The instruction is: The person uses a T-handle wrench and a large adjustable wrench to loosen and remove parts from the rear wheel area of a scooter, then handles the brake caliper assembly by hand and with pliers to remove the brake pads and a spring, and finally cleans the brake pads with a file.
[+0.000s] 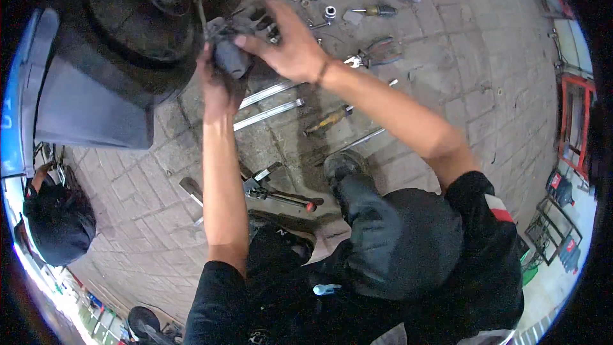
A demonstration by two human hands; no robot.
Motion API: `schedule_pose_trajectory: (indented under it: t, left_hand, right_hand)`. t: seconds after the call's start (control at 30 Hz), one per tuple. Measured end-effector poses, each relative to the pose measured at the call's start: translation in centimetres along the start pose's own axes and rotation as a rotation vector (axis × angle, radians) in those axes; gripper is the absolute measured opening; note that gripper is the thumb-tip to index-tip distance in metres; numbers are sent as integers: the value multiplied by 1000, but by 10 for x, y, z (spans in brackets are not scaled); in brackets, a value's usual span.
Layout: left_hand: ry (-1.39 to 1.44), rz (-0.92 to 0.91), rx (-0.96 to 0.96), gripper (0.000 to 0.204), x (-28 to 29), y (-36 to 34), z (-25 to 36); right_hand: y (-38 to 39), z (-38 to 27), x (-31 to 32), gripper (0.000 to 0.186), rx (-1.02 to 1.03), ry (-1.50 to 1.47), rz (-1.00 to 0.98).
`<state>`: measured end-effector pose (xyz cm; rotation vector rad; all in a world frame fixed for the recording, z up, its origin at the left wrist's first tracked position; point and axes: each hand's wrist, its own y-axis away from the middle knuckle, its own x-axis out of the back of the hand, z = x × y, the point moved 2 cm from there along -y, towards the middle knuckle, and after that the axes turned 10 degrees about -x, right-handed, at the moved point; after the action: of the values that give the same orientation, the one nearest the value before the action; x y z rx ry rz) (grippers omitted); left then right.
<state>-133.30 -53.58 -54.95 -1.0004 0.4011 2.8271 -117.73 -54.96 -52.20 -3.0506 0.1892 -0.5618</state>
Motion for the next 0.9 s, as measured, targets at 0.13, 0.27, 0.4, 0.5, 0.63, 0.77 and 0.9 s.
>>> schedule_pose_trajectory:
  t: [0.13,0.27,0.4,0.5,0.63,0.77,0.9]
  left_hand:
    - [107,19,-112,54,-14,9,-3]
    - [353,-58,-12,55,-15,13,-1]
    - [63,-192,-96,61,-2,4,-6]
    - [-57,-47,-167,65,-13,-13,-12]
    - [-51,29,-85,61,-33,-12,2]
    - [-191,49,-131,65,-27,-12,13]
    - [-245,16,-118,60,-32,-15,9]
  right_hand:
    - [16,-34,2,90,58,241,-92]
    - [8,-23,5,86,71,319,56]
    - [-4,-28,18,74,-28,206,-51]
    - [-12,-18,15,64,-210,-328,-285]
    - [-22,-11,36,52,59,-334,-163]
    - [-45,23,96,80,-299,-227,-86]
    - [-31,125,78,39,-186,416,-174]
